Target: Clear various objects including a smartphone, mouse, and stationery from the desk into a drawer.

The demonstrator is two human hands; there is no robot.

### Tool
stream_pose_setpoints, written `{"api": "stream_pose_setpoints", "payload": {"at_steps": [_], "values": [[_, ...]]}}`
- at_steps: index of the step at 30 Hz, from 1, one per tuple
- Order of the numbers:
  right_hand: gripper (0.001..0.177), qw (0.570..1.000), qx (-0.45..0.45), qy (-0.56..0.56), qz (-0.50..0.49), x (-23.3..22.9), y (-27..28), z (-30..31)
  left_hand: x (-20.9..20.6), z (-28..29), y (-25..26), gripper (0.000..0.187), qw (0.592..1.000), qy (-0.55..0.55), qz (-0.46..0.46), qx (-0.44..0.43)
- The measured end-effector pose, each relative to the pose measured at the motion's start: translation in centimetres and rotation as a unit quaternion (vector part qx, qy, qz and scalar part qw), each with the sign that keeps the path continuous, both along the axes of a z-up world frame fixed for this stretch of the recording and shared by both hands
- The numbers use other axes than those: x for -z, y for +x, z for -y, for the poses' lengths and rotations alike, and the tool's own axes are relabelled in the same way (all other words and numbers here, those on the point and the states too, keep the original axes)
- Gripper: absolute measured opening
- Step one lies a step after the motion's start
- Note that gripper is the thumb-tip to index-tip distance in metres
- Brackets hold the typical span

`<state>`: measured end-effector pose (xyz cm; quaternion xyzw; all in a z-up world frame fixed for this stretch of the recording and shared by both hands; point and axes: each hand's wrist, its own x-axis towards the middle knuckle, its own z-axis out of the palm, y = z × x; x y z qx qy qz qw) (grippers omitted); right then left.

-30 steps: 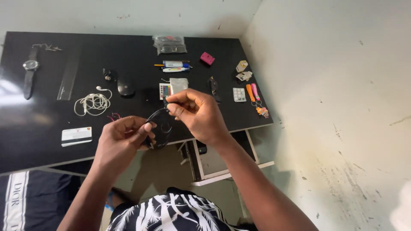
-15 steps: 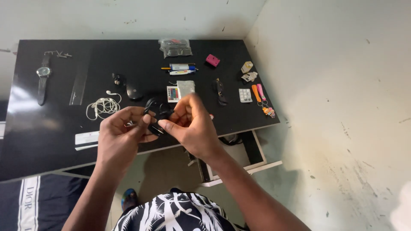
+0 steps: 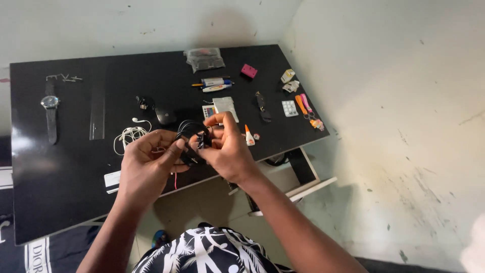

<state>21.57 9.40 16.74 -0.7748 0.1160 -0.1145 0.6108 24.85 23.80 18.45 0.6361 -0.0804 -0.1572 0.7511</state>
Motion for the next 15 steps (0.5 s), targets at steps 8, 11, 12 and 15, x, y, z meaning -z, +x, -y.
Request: {"api": "stream_pose_setpoints", "payload": {"at_steps": [8,11,12,15], "values": [[0.04,0.941,-0.065,0.331,-0.036,-2.9,-1.9,-2.0,-0.4,-2.0,1.0,0.021,0.999,0.015,-0.009,0.045],[0.033,0.939,-0.025,0.341,-0.034,-0.5,-2.2,-1.7,-0.5,-2.1,1.1,0.021,0.996,0.031,-0.034,0.073],[0.033,0.94,-0.017,0.338,-0.038,-0.5,-2.5,-1.8,0.2,-2.0,1.1,0.021,0.996,0.028,-0.04,0.079],[0.032,0.939,0.018,0.342,-0.023,-0.6,-3.4,-1.6,1.4,-1.3,0.8,0.022,0.993,0.038,-0.046,0.101]]}}
